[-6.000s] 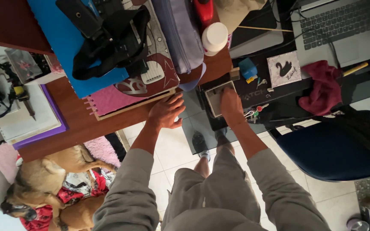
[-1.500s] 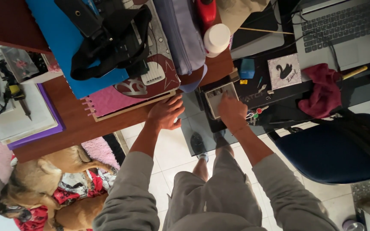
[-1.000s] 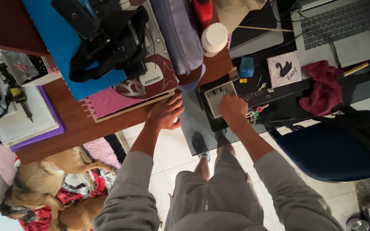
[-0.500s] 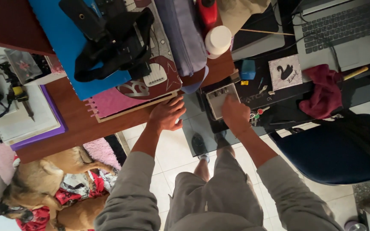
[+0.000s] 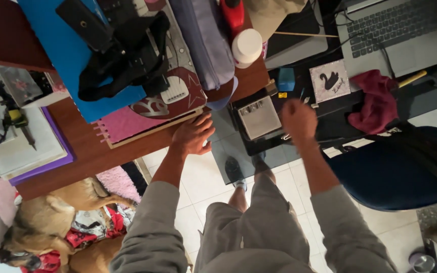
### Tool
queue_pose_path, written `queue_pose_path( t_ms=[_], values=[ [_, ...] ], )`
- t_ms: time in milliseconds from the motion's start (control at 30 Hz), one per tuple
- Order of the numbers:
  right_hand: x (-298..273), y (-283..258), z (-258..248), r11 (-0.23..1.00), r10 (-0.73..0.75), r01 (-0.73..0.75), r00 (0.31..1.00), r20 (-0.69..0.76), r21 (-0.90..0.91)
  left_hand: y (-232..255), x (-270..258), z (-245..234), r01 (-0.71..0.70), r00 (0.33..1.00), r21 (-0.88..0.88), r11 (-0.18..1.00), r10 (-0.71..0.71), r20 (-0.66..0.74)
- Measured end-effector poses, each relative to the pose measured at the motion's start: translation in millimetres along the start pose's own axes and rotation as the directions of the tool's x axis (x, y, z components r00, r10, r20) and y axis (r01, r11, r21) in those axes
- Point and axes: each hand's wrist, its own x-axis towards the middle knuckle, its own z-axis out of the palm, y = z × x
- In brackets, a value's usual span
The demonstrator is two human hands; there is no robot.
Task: Organizing various items on a desk and shelf, including notebooks, boxes, and a cloth.
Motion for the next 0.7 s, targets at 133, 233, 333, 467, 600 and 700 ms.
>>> queue_pose_path(
  t_ms=[133,233,333,467,600,700],
  values=[
    [28.6,25.9,9.5,0.961,-0.136,0.164,0.982,-0.134,0.222,0.1,0.8,4.0,-0.002,1.000,0.016,1.000,0.002,0.002],
    [33.6,30.7,27.2,0.953,-0.265,0.277,0.959,-0.100,0.123,2.0,1.0,6.2,-0.004,1.000,0.018,1.000,0.004,0.004],
    [31.7,37.2,42.2,0.947,-0.321,0.319,0.936,-0.144,-0.033,3.4,1.3,6.5,-0.012,1.000,0.011,1.000,0.012,0.012],
    [34.8,45.2,45.2,0.930,-0.279,0.331,0.920,-0.276,0.160,4.1,3.7,4.9,-0.016,1.000,-0.010,1.000,0.016,-0.018],
    [7.5,25.8,7.5,0.831,-0.273,0.395,0.903,-0.332,0.391,5.5,-1.0,12.9,0.000,0.999,-0.011,1.000,0.000,-0.038],
    [-33.6,-28.2,-7.7,0.806,-0.313,0.370,0.929,-0.199,0.462,6.2,-1.9,10.7,-0.008,1.000,-0.006,1.000,0.008,-0.013]
  ],
)
